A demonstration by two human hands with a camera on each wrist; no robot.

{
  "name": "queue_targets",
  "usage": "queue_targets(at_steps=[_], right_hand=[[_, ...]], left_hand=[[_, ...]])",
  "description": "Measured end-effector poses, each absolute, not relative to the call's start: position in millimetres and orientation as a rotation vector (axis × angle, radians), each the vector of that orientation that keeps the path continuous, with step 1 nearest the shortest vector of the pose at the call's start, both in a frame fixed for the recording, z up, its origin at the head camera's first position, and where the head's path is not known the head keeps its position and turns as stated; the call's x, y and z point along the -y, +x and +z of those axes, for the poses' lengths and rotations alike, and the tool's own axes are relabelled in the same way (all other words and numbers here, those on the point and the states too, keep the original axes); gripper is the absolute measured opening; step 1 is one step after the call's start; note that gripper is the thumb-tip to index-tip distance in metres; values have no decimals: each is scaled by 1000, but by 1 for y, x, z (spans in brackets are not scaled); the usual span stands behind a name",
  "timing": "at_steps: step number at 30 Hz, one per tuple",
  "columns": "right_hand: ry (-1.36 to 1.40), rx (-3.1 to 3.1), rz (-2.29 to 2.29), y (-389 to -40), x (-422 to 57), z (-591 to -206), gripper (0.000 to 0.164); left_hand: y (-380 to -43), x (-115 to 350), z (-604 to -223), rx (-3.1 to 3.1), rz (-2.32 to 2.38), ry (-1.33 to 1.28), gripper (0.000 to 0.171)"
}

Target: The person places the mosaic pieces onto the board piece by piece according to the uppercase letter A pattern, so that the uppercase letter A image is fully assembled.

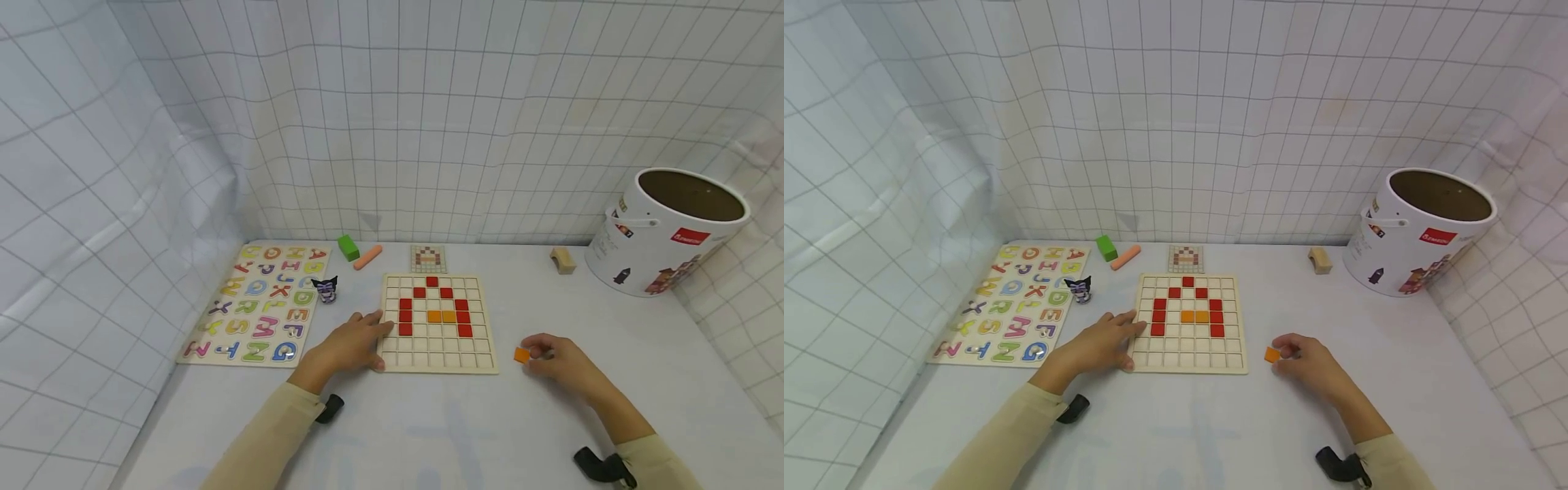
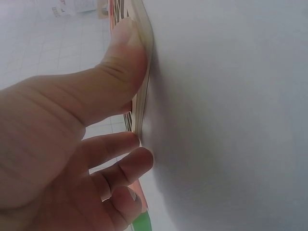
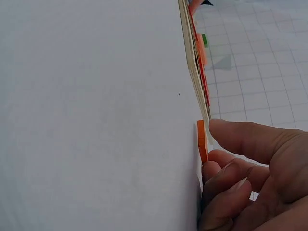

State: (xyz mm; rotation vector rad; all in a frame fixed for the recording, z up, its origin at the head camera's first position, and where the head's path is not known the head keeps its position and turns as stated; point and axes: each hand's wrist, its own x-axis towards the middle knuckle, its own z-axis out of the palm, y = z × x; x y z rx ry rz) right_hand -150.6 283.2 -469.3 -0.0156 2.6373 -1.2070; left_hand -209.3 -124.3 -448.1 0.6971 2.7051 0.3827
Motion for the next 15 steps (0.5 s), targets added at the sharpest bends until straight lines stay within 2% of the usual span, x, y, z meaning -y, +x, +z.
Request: queue_targets(at_steps=[15], right_hand=[[-73, -2776, -1053, -151, -272, -473, 21]], left_hand=[[-210, 124, -449, -2705, 368, 706, 82]])
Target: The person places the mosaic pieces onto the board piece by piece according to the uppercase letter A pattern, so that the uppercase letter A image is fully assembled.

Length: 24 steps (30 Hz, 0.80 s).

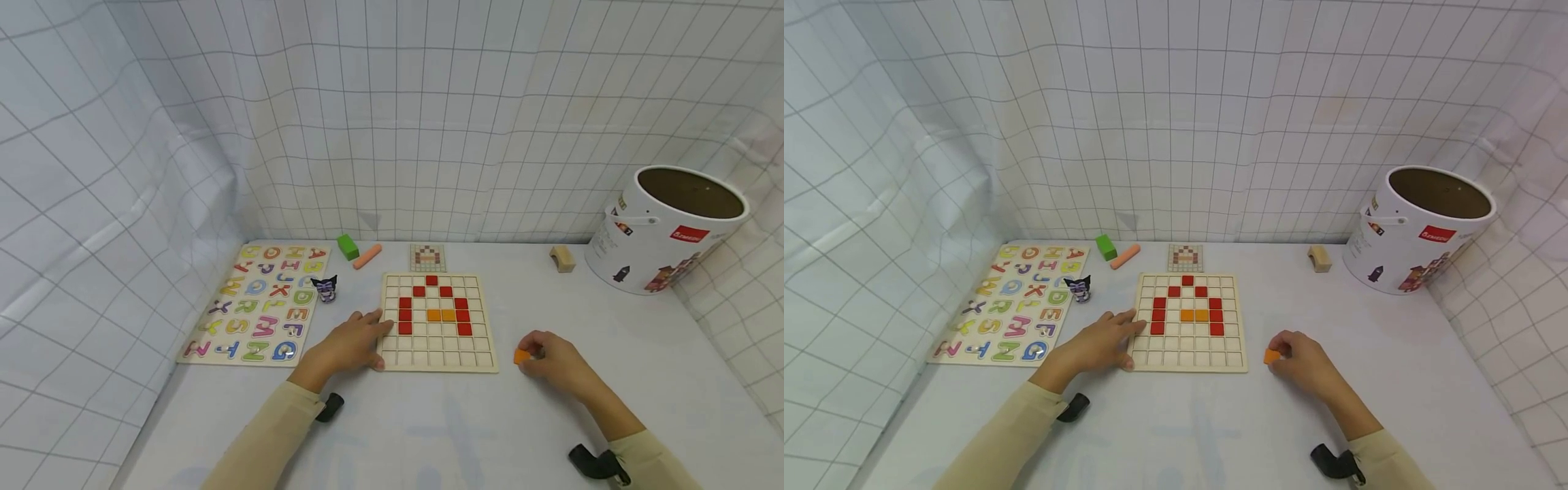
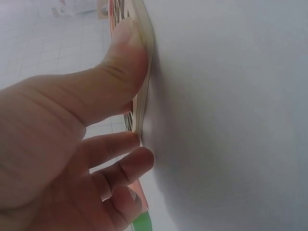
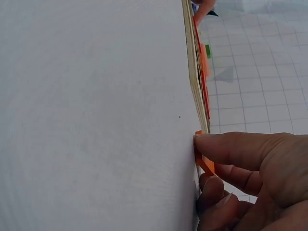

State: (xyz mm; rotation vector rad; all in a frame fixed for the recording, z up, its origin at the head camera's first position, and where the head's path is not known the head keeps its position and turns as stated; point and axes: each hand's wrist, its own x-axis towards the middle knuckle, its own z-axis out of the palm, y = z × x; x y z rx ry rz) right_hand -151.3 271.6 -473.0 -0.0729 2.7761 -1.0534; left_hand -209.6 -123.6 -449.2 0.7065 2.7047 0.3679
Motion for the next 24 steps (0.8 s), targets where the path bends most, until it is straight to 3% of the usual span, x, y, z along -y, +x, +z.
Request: queue_targets(at_steps=[8, 15, 24], right_hand=[[-193, -2728, -1151, -152, -273, -472, 29], [-233, -2661, -1235, -151, -272, -468, 23], [-212, -2485, -1514, -160, -272, -459, 41]], left_hand=[[-209, 123, -448, -2696, 378, 695, 82], [-207, 123, -447, -2693, 385, 694, 82], [-207, 123, -446, -2700, 377, 701, 81]])
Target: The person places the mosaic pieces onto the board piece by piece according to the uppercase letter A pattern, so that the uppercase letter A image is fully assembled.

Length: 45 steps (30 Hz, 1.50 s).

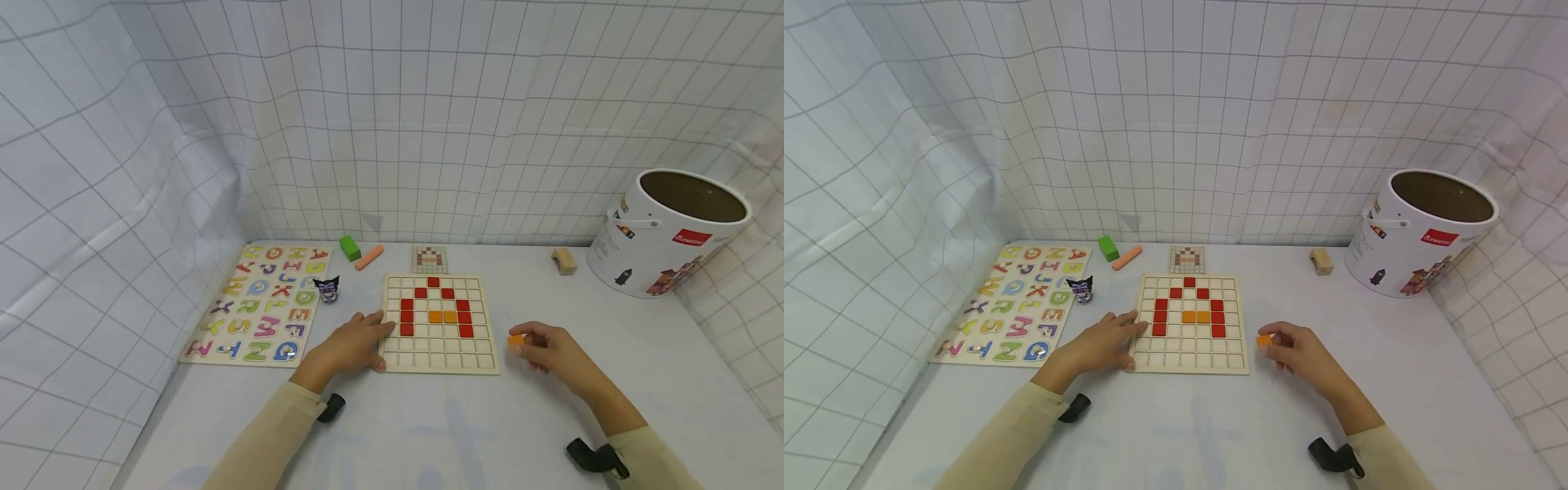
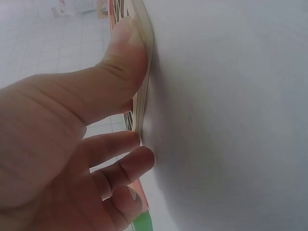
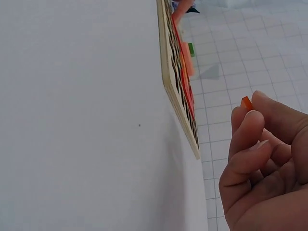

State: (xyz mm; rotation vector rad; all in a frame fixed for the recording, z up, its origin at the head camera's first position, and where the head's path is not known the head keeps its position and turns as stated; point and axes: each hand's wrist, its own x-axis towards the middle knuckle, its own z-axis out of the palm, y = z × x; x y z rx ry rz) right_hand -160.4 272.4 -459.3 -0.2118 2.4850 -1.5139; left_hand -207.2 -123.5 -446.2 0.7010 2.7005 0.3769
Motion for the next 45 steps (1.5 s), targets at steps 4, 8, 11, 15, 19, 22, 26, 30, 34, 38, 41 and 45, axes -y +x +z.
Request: queue_targets(at_steps=[4, 8, 11, 15, 19, 22, 26, 30, 34, 38, 41, 45], right_hand=[[-217, -2403, -1611, -167, -270, -458, 47], [-168, -2334, -1661, -174, -265, -457, 51], [-137, -2293, -1684, -181, -258, -457, 51], [-150, -2261, -1691, -191, -247, -458, 49], [-166, -2245, -1680, -200, -233, -457, 48], [-194, -2240, -1661, -211, -221, -455, 46], [-239, -2221, -1645, -229, -202, -455, 42], [-282, -2210, -1612, -243, -180, -455, 39], [-321, -2217, -1573, -251, -158, -457, 35], [-328, -2287, -1484, -256, -141, -459, 29], [-309, -2369, -1381, -257, -131, -459, 26], [-295, -2448, -1287, -257, -123, -460, 24]], left_hand=[[-208, 123, -446, -2698, 369, 694, 82], [-208, 122, -445, -2702, 366, 705, 82], [-208, 123, -445, -2701, 367, 711, 81], [-208, 123, -444, -2692, 371, 700, 82], [-208, 124, -444, -2690, 371, 694, 82], [-208, 124, -445, -2692, 372, 689, 82], [-208, 125, -447, -2688, 387, 674, 82], [-207, 125, -452, -2684, 394, 681, 82], [-208, 125, -454, -2697, 380, 704, 82], [-209, 124, -451, -2700, 363, 704, 82], [-209, 123, -449, -2700, 355, 704, 82], [-209, 122, -447, -2701, 344, 705, 82]])
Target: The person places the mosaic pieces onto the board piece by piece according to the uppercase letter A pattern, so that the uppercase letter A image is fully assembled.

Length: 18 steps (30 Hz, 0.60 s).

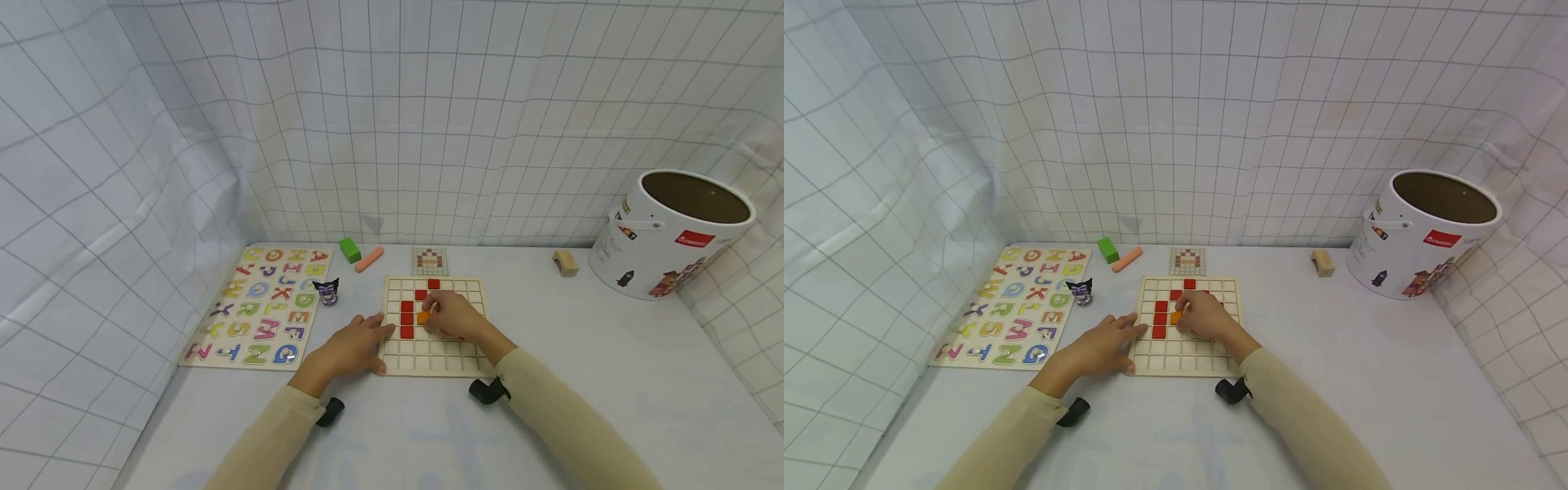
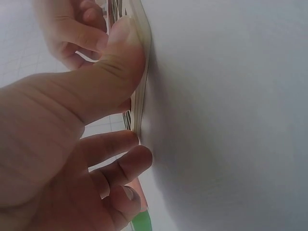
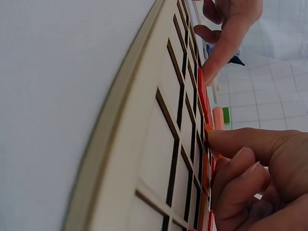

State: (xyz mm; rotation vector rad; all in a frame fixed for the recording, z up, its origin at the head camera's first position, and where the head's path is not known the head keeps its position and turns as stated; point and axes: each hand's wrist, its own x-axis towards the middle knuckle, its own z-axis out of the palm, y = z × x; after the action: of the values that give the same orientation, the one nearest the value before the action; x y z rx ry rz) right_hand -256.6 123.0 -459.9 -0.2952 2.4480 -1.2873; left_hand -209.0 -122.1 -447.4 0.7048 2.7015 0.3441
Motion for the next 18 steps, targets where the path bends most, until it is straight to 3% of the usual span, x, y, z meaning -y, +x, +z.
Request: queue_targets(at_steps=[18], right_hand=[[-332, -2483, -1269, -244, -142, -453, 28]], left_hand=[[-210, 119, -450, -2694, 354, 724, 82]])
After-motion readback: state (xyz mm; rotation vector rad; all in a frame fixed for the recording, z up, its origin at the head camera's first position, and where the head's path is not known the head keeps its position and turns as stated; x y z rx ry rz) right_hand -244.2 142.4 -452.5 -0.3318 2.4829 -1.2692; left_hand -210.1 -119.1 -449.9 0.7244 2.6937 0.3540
